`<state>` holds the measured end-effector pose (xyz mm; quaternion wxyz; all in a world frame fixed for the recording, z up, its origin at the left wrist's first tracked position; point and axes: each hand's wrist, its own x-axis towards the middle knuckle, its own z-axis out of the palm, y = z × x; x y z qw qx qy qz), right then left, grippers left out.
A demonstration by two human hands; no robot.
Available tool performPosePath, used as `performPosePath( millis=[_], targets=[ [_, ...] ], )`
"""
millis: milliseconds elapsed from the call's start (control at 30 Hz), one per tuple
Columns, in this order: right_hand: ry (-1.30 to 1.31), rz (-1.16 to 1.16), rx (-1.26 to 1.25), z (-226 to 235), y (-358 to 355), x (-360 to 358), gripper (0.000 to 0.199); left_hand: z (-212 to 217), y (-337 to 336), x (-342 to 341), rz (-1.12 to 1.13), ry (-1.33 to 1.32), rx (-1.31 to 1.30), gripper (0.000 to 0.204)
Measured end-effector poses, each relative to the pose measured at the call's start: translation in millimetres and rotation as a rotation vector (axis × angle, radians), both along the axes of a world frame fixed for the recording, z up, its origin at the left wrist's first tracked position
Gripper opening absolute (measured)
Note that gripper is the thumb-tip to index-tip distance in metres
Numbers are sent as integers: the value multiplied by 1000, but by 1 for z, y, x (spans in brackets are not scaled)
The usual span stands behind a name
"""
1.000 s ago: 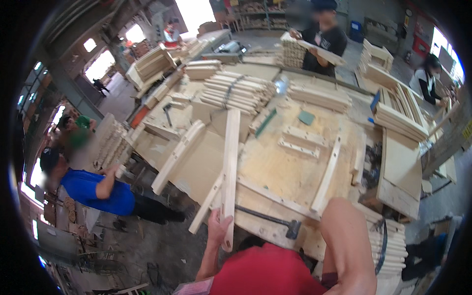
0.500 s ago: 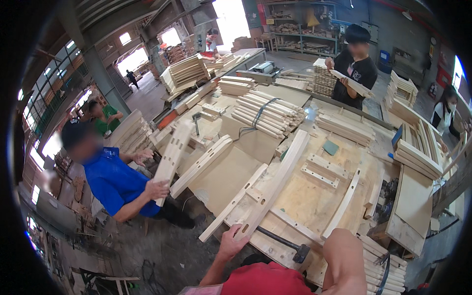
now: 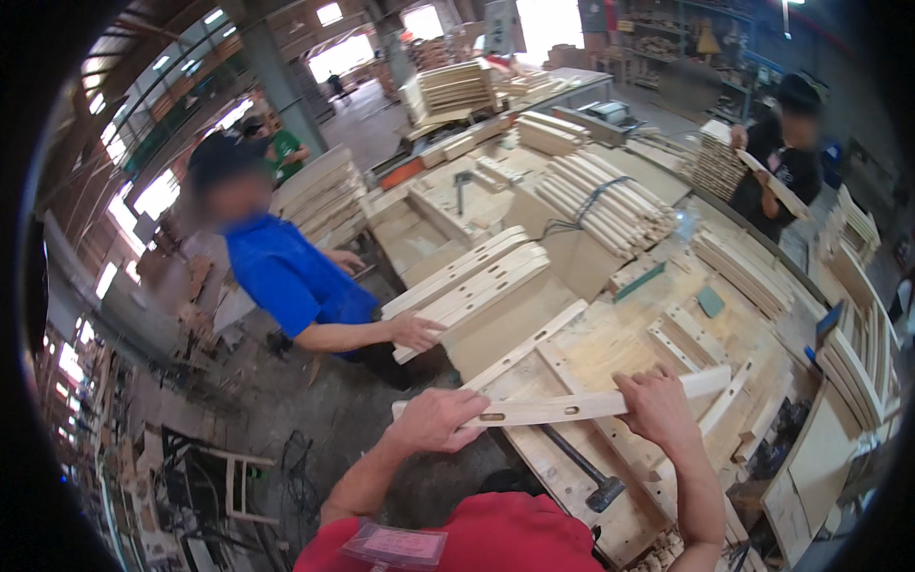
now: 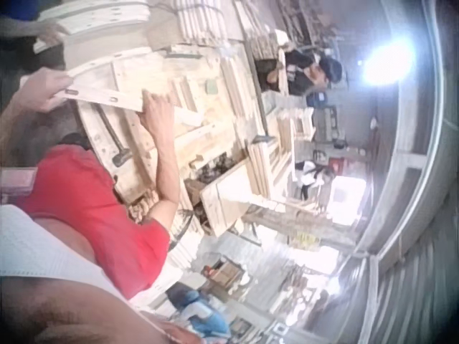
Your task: The person assembles wooden chair frames on a workbench in a factory setting. They pick up wooden slats and legs, align them with pre-drilled holes, and use a rubber mallet to tap the joints together. The person repeatedly assembles multiple frames, stacking the finished units on the table.
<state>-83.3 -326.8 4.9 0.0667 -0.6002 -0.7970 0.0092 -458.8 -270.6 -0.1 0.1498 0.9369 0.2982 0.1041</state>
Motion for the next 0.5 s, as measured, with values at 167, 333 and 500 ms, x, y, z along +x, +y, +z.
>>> performPosePath(
  millis=[167, 333, 500],
  targets=[
    [307, -95, -33, -13, -15, 15, 22, 45, 23, 1, -5, -276, 312, 57],
    [525, -605, 11, -44, -66, 32, 34, 12, 43, -28, 605, -796, 201, 44],
    [895, -1088, -140, -51, -109, 17, 32, -102, 94, -55, 777, -316, -301, 51]
  ],
)
